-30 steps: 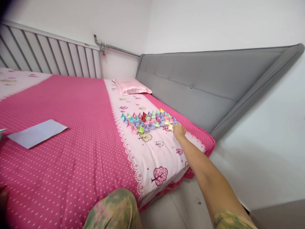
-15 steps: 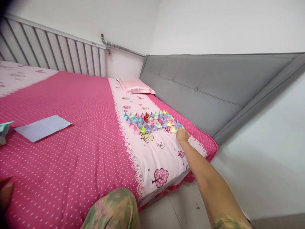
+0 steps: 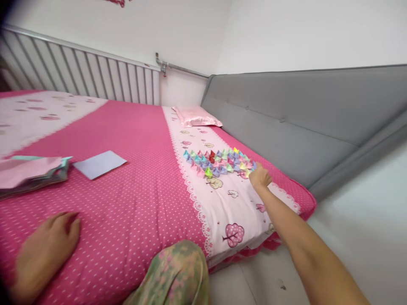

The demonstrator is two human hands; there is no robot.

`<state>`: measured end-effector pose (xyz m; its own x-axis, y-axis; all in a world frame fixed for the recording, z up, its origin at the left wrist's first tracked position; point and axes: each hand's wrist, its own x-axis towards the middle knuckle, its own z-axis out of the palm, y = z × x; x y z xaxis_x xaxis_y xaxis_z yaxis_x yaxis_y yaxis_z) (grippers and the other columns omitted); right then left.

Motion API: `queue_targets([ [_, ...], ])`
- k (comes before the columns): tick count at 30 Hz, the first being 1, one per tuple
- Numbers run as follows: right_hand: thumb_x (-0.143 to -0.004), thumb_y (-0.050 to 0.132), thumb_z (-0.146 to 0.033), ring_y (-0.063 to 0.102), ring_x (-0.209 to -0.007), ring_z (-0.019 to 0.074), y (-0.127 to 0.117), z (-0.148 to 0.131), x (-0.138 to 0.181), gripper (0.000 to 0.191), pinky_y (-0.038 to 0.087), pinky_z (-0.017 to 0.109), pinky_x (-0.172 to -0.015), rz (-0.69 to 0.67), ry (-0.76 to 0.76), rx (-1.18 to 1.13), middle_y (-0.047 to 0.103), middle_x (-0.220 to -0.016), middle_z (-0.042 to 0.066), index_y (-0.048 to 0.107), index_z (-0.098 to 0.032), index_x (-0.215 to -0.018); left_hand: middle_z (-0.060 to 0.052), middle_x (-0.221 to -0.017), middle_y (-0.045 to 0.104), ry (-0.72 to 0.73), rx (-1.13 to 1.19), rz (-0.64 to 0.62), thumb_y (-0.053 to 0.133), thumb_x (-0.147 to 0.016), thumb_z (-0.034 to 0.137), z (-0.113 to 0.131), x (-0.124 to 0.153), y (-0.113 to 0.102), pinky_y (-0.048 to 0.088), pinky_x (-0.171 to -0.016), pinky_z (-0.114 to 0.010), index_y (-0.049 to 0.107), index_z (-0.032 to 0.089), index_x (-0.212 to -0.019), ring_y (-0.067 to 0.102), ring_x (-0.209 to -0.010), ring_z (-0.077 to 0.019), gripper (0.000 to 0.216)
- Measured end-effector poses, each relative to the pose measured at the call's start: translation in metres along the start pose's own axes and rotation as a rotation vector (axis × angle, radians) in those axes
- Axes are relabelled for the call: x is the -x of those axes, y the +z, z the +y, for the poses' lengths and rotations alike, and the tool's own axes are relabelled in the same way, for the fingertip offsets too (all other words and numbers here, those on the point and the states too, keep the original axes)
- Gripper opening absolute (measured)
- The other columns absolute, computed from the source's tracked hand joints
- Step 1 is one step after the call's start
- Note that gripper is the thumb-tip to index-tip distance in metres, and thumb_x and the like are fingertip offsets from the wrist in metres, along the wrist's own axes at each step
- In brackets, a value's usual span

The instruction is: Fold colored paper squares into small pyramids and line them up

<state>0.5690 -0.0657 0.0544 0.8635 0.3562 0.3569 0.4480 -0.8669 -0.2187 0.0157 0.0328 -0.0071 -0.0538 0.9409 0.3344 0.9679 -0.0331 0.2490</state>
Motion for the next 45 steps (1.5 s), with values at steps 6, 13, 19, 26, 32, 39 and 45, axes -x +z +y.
queue_targets([
  [6, -0.076, 0.044, -0.024, 0.06, -0.086, 0.028, -0.014, -0.073, 0.032, 0.046, 0.045, 0.036, -0.066, 0.046, -0.206, -0.136, 0.065, -0.092, 0.013, 0.049, -0.022, -0.121, -0.011, -0.109, 0.056, 0.149, -0.148, 0.06, 0.03, -0.084, 0.033, 0.001, 0.015, -0.009, 0.04, -0.085, -0.035, 0.055, 0.013, -0.103, 0.053, -0.096, -0.0229, 0.037],
  [13, -0.07, 0.055, -0.025, 0.059, -0.085, 0.0194, -0.026, -0.177, 0.106, 0.043, 0.044, 0.029, -0.073, -0.209, -0.636, -0.381, 0.066, -0.094, 0.002, 0.054, -0.023, -0.113, -0.011, -0.11, 0.055, 0.134, -0.122, 0.07, 0.032, -0.084, 0.032, 0.004, 0.022, -0.008, 0.036, -0.088, -0.034, 0.054, 0.014, -0.105, 0.052, -0.098, -0.0225, 0.035],
  [19, -0.071, 0.059, -0.034, 0.059, -0.089, 0.0159, -0.017, -0.263, 0.199, 0.041, 0.044, 0.026, -0.077, -0.426, -0.938, -0.511, 0.065, -0.101, 0.003, 0.057, -0.021, -0.11, -0.012, -0.108, 0.055, 0.126, -0.11, 0.048, 0.033, -0.084, 0.028, 0.006, 0.024, -0.007, 0.034, -0.089, -0.034, 0.053, 0.014, -0.105, 0.05, -0.099, -0.0224, 0.032],
  [26, -0.073, 0.056, -0.041, 0.054, -0.1, 0.0168, -0.006, -0.349, 0.29, 0.041, 0.041, 0.026, -0.084, -0.486, -1.094, -0.568, 0.061, -0.109, 0.004, 0.058, -0.021, -0.108, -0.013, -0.101, 0.054, 0.134, -0.07, -0.023, 0.034, -0.084, 0.025, 0.006, 0.025, -0.009, 0.034, -0.085, -0.037, 0.053, 0.014, -0.098, 0.049, -0.096, -0.0228, 0.026],
  [32, -0.07, 0.057, -0.045, 0.051, -0.104, 0.0201, 0.012, -0.392, 0.326, 0.047, 0.038, 0.029, -0.087, -0.436, -1.065, -0.511, 0.058, -0.111, 0.009, 0.057, -0.018, -0.108, -0.014, -0.102, 0.054, 0.139, -0.012, -0.062, 0.035, -0.083, 0.024, 0.004, 0.024, -0.011, 0.034, -0.085, -0.038, 0.053, 0.013, -0.094, 0.048, -0.097, -0.0235, 0.023],
  [39, -0.07, 0.056, -0.046, 0.053, -0.099, 0.0251, 0.021, -0.404, 0.339, 0.047, 0.039, 0.036, -0.083, -0.41, -1.019, -0.392, 0.058, -0.105, 0.014, 0.058, -0.016, -0.106, -0.012, -0.098, 0.055, 0.115, 0.005, -0.104, 0.037, -0.082, 0.021, 0.005, 0.022, -0.013, 0.035, -0.085, -0.038, 0.053, 0.014, -0.09, 0.048, -0.095, -0.0229, 0.019],
  [45, -0.074, 0.054, -0.04, 0.052, -0.099, 0.0245, 0.021, -0.405, 0.336, 0.041, 0.041, 0.033, -0.078, -0.403, -1.055, -0.326, 0.058, -0.107, 0.013, 0.057, -0.018, -0.108, -0.013, -0.096, 0.054, 0.105, 0.021, -0.124, 0.038, -0.081, 0.02, 0.004, 0.021, -0.012, 0.035, -0.083, -0.038, 0.053, 0.013, -0.09, 0.048, -0.093, -0.0235, 0.019],
])
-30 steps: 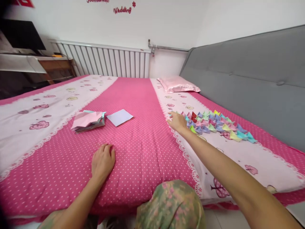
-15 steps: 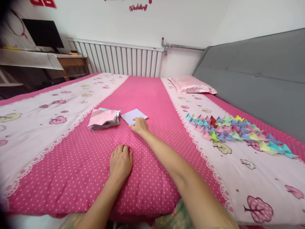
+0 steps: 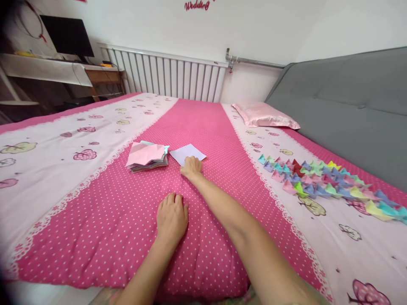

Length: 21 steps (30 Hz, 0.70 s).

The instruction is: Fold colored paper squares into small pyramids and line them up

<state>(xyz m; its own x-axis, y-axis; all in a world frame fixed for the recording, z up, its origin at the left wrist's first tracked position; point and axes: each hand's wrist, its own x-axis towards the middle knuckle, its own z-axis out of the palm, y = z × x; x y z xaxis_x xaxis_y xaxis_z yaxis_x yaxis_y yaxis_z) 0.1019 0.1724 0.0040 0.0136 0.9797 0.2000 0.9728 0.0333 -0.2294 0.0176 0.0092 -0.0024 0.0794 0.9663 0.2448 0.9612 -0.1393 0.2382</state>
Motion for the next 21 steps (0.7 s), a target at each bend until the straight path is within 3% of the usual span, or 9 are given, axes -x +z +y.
queue_targets([
  [11, -0.08, 0.044, -0.02, 0.045, -0.107, 0.021, -0.001, 0.021, -0.002, 0.029, 0.039, 0.03, -0.083, -0.026, -0.102, 0.032, 0.057, -0.11, 0.006, 0.06, -0.025, -0.104, -0.013, -0.098, 0.054, 0.004, -0.003, 0.001, 0.038, -0.082, 0.023, 0.0, 0.001, 0.0, 0.035, -0.085, -0.037, 0.053, 0.012, -0.091, 0.048, -0.095, -0.0235, 0.021],
  [21, -0.071, 0.061, -0.033, 0.054, -0.099, 0.0225, -0.006, 0.056, -0.022, 0.039, 0.042, 0.029, -0.074, -0.027, 0.066, -0.016, 0.059, -0.111, 0.006, 0.058, -0.026, -0.109, -0.012, -0.096, 0.054, -0.004, -0.001, 0.007, 0.038, -0.081, 0.019, 0.001, 0.0, 0.002, 0.035, -0.084, -0.037, 0.053, 0.012, -0.089, 0.047, -0.093, -0.0229, 0.018],
])
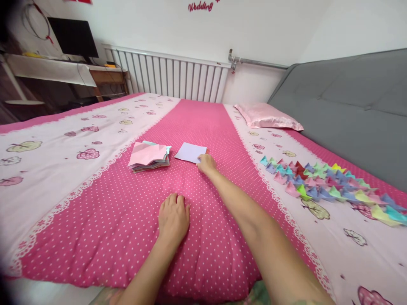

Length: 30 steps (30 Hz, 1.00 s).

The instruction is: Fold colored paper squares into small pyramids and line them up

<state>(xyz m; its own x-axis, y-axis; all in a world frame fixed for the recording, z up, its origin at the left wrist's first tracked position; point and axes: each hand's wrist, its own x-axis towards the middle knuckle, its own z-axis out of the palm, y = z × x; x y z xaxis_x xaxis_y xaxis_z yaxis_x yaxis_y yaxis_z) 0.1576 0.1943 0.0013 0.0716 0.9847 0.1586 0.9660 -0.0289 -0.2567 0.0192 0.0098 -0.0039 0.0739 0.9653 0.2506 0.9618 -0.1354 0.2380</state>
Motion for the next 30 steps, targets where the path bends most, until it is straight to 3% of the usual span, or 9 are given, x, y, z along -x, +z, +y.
queue_targets([
  [6, -0.068, 0.062, -0.039, 0.056, -0.095, 0.0203, 0.0, 0.001, -0.003, 0.038, 0.043, 0.027, -0.073, -0.007, 0.027, -0.049, 0.061, -0.107, 0.004, 0.06, -0.028, -0.105, -0.011, -0.096, 0.054, 0.004, -0.019, 0.006, 0.04, -0.081, 0.018, 0.0, 0.0, 0.0, 0.035, -0.084, -0.037, 0.054, 0.013, -0.089, 0.047, -0.093, -0.022, 0.018],
  [10, -0.064, 0.066, -0.04, 0.054, -0.098, 0.0226, 0.002, -0.002, -0.003, 0.049, 0.043, 0.029, -0.074, 0.028, 0.019, -0.057, 0.058, -0.11, 0.008, 0.058, -0.024, -0.11, -0.012, -0.097, 0.054, 0.001, -0.015, 0.008, 0.041, -0.081, 0.02, 0.001, 0.0, 0.0, 0.035, -0.084, -0.037, 0.054, 0.012, -0.09, 0.047, -0.094, -0.0221, 0.018],
  [18, -0.07, 0.062, -0.018, 0.051, -0.102, 0.0193, 0.01, 0.008, -0.006, 0.042, 0.04, 0.026, -0.082, 0.125, -0.007, -0.074, 0.052, -0.115, 0.008, 0.056, -0.02, -0.112, -0.012, -0.095, 0.055, 0.01, -0.015, 0.007, 0.039, -0.081, 0.018, 0.0, 0.0, 0.0, 0.035, -0.084, -0.038, 0.054, 0.012, -0.088, 0.047, -0.093, -0.0227, 0.018],
  [30, -0.069, 0.062, -0.036, 0.053, -0.096, 0.019, 0.016, 0.014, -0.016, 0.033, 0.042, 0.028, -0.077, 0.083, -0.027, -0.109, 0.05, -0.114, 0.006, 0.061, -0.023, -0.099, -0.012, -0.094, 0.055, 0.014, -0.017, 0.012, 0.038, -0.08, 0.015, 0.0, 0.0, 0.001, 0.036, -0.084, -0.038, 0.054, 0.012, -0.087, 0.048, -0.092, -0.0228, 0.018],
])
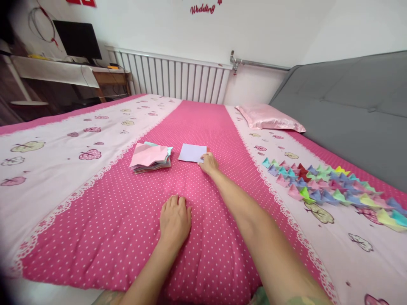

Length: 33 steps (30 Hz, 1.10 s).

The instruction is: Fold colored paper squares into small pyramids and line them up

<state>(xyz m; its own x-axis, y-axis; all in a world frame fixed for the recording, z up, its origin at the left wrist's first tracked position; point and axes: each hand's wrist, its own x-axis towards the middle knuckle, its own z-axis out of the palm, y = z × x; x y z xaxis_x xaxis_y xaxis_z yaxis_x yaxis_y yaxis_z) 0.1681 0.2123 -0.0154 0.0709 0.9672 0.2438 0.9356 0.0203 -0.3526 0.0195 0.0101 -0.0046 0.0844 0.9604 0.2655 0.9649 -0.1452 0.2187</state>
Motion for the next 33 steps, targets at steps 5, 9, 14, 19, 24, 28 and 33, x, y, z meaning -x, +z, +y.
queue_targets([
  [5, -0.071, 0.06, -0.035, 0.053, -0.095, 0.0185, 0.002, -0.002, 0.0, 0.03, 0.042, 0.028, -0.076, 0.009, 0.019, -0.001, 0.05, -0.113, 0.006, 0.061, -0.022, -0.098, -0.013, -0.095, 0.055, -0.008, -0.003, -0.004, 0.039, -0.08, 0.015, 0.001, 0.0, 0.0, 0.036, -0.084, -0.038, 0.055, 0.012, -0.088, 0.048, -0.094, -0.023, 0.018],
  [9, -0.071, 0.059, -0.038, 0.049, -0.098, 0.0206, 0.0, -0.003, 0.003, 0.036, 0.041, 0.03, -0.078, 0.032, 0.015, 0.009, 0.049, -0.114, 0.008, 0.059, -0.022, -0.104, -0.013, -0.096, 0.055, -0.012, 0.0, -0.012, 0.039, -0.08, 0.016, 0.001, 0.0, 0.0, 0.036, -0.084, -0.038, 0.055, 0.012, -0.089, 0.048, -0.094, -0.0232, 0.018],
  [14, -0.071, 0.06, -0.04, 0.041, -0.105, 0.0221, -0.001, -0.009, 0.005, 0.037, 0.037, 0.032, -0.084, 0.054, -0.038, 0.014, 0.051, -0.115, 0.006, 0.06, -0.026, -0.104, -0.012, -0.096, 0.055, -0.014, 0.0, -0.013, 0.039, -0.08, 0.016, 0.001, 0.0, -0.001, 0.036, -0.084, -0.038, 0.054, 0.012, -0.088, 0.048, -0.094, -0.0231, 0.018],
  [19, -0.073, 0.058, -0.039, 0.042, -0.105, 0.0213, 0.001, -0.012, 0.002, 0.032, 0.036, 0.031, -0.085, 0.044, -0.042, -0.006, 0.053, -0.113, 0.005, 0.063, -0.026, -0.101, -0.013, -0.097, 0.055, -0.018, 0.008, -0.021, 0.039, -0.08, 0.016, 0.001, 0.0, -0.001, 0.036, -0.084, -0.038, 0.054, 0.011, -0.089, 0.048, -0.094, -0.0235, 0.019],
  [24, -0.072, 0.059, -0.038, 0.047, -0.103, 0.0185, 0.003, -0.009, -0.003, 0.029, 0.036, 0.029, -0.086, 0.016, -0.01, -0.035, 0.058, -0.107, 0.004, 0.065, -0.026, -0.098, -0.013, -0.096, 0.055, -0.021, 0.009, -0.024, 0.039, -0.08, 0.016, 0.002, 0.0, -0.002, 0.036, -0.085, -0.038, 0.055, 0.012, -0.089, 0.048, -0.094, -0.0236, 0.018],
  [28, -0.071, 0.06, -0.038, 0.05, -0.101, 0.0182, 0.004, -0.006, -0.005, 0.03, 0.038, 0.029, -0.085, 0.004, 0.026, -0.061, 0.06, -0.107, 0.004, 0.065, -0.027, -0.097, -0.013, -0.095, 0.055, -0.02, 0.007, -0.026, 0.039, -0.08, 0.015, 0.002, 0.0, -0.003, 0.036, -0.085, -0.039, 0.055, 0.012, -0.088, 0.048, -0.093, -0.0234, 0.018],
  [33, -0.07, 0.061, -0.037, 0.054, -0.099, 0.0172, 0.003, -0.005, -0.006, 0.029, 0.041, 0.027, -0.082, -0.012, 0.058, -0.096, 0.062, -0.105, 0.004, 0.066, -0.027, -0.097, -0.013, -0.096, 0.055, -0.02, 0.011, -0.024, 0.039, -0.08, 0.015, 0.002, 0.0, -0.002, 0.036, -0.085, -0.039, 0.055, 0.011, -0.089, 0.048, -0.094, -0.0237, 0.019],
])
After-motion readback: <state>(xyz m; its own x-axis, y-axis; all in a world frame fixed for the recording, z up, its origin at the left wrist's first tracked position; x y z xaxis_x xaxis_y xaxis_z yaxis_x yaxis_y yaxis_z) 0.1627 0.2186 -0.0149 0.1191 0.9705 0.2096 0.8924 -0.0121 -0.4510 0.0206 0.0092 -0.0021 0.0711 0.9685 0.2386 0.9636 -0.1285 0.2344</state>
